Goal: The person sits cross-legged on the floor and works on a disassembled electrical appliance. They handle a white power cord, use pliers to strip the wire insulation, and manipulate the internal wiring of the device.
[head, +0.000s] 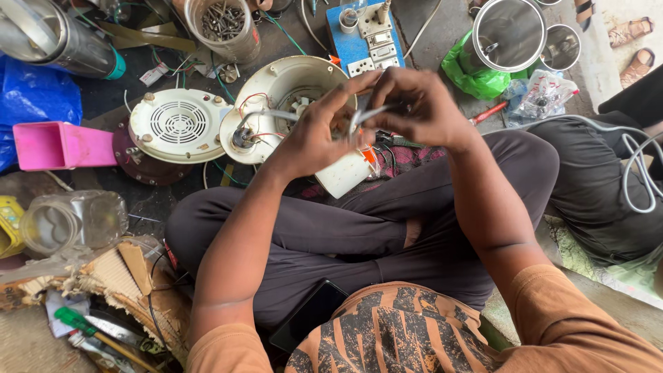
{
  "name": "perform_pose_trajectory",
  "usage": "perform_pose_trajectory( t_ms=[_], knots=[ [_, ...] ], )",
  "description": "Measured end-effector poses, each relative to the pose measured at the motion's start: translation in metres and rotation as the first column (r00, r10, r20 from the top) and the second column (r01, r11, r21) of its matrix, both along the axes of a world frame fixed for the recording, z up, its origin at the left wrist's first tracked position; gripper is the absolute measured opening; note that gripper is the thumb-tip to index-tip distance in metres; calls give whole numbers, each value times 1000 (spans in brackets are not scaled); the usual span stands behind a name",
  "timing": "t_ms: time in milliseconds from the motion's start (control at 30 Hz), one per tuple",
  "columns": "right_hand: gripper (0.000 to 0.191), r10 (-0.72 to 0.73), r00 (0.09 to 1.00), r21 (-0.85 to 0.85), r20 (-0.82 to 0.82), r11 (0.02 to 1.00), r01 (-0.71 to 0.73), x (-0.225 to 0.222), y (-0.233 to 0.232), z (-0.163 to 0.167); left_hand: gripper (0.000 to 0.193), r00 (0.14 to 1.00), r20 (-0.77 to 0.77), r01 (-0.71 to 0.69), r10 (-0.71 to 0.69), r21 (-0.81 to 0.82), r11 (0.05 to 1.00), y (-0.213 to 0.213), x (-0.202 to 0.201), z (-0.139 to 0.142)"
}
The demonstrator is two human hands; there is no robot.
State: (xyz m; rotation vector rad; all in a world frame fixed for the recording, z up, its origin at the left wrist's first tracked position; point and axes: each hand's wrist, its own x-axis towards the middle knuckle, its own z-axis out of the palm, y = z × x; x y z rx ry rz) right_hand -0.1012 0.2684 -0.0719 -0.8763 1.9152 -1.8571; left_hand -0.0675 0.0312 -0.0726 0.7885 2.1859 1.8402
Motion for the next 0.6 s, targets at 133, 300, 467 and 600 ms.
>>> perform_pose_trajectory(
  t_ms=[133,300,467,600],
  knots=[
    [13,-135,991,-3,-6,991,135,0,0,-16,38,998,18,-64,64,12,998,-6,-6,-5],
    [12,-222,971,82,-84,970,229,-6,0,-22,51,995,-57,-87,79,-157,984,-6,-16,-2],
    [9,-259,961,93,-96,959,268,-13,-7,-19,48,923,-323,-259,207,-127,957,-1,-19,0],
    [9,-294,932,94,-212,943,318,-29,1,-9,42,902,-342,-322,265,-122,939,1,-30,8]
  ],
)
